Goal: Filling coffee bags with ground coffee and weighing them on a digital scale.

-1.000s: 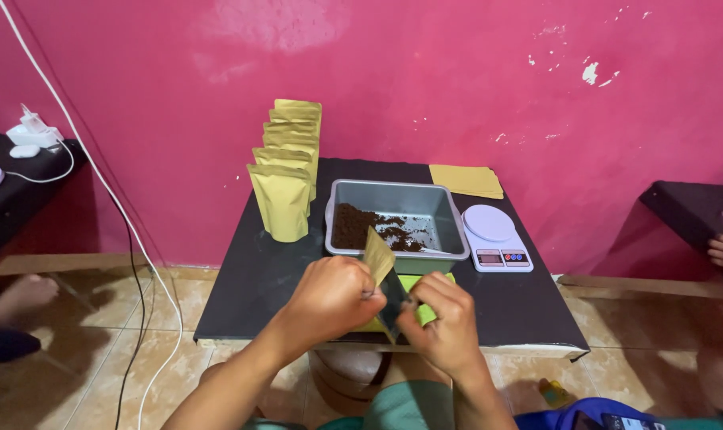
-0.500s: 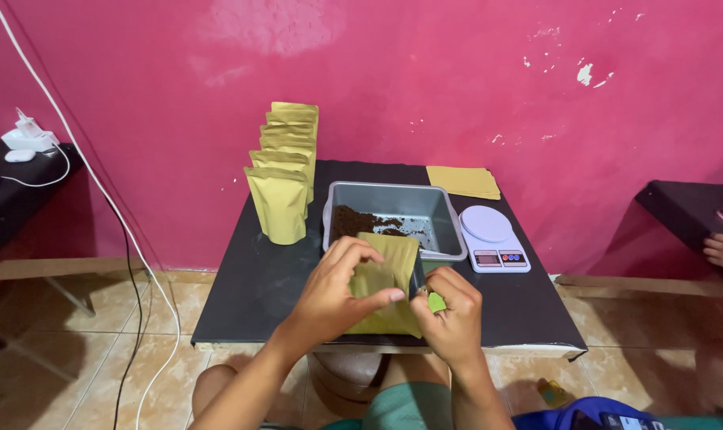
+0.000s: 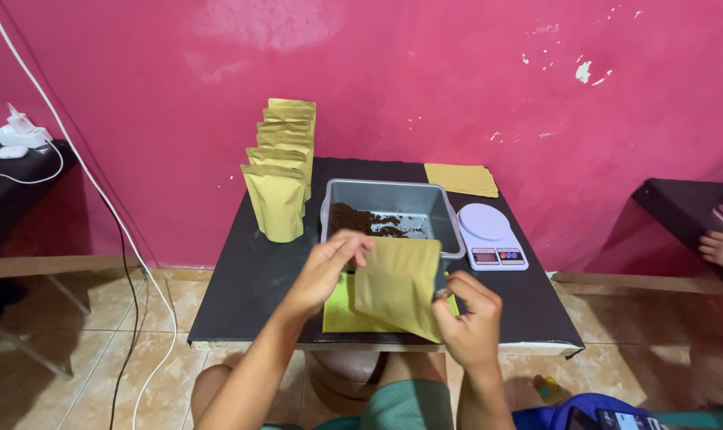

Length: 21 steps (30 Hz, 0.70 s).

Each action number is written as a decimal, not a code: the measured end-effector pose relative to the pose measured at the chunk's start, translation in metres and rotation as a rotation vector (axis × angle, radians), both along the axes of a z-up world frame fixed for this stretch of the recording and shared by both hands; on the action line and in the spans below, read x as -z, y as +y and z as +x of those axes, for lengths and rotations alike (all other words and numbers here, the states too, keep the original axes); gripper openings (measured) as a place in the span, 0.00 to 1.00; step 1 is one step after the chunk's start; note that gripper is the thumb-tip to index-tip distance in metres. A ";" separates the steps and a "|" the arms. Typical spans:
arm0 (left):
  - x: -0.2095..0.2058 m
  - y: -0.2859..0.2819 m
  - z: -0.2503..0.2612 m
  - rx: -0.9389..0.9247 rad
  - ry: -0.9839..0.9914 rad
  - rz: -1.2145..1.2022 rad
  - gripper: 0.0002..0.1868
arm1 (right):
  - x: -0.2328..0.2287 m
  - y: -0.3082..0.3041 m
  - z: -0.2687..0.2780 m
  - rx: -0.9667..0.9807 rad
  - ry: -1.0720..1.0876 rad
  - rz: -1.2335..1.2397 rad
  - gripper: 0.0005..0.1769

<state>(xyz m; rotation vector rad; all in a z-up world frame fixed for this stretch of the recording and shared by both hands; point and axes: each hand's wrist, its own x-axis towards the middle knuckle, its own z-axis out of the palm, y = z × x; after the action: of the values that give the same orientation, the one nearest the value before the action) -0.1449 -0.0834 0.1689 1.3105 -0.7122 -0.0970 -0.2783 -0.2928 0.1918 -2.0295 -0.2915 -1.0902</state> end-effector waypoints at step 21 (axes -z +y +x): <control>-0.028 -0.053 0.072 -0.243 -0.254 0.857 0.37 | 0.006 -0.038 -0.024 0.050 0.058 0.147 0.15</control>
<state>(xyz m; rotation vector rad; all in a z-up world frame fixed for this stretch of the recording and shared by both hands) -0.0729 -0.1363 0.1972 2.2509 -0.7456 -0.0369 -0.3027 -0.3304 0.1859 -1.9421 -0.1273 -1.0506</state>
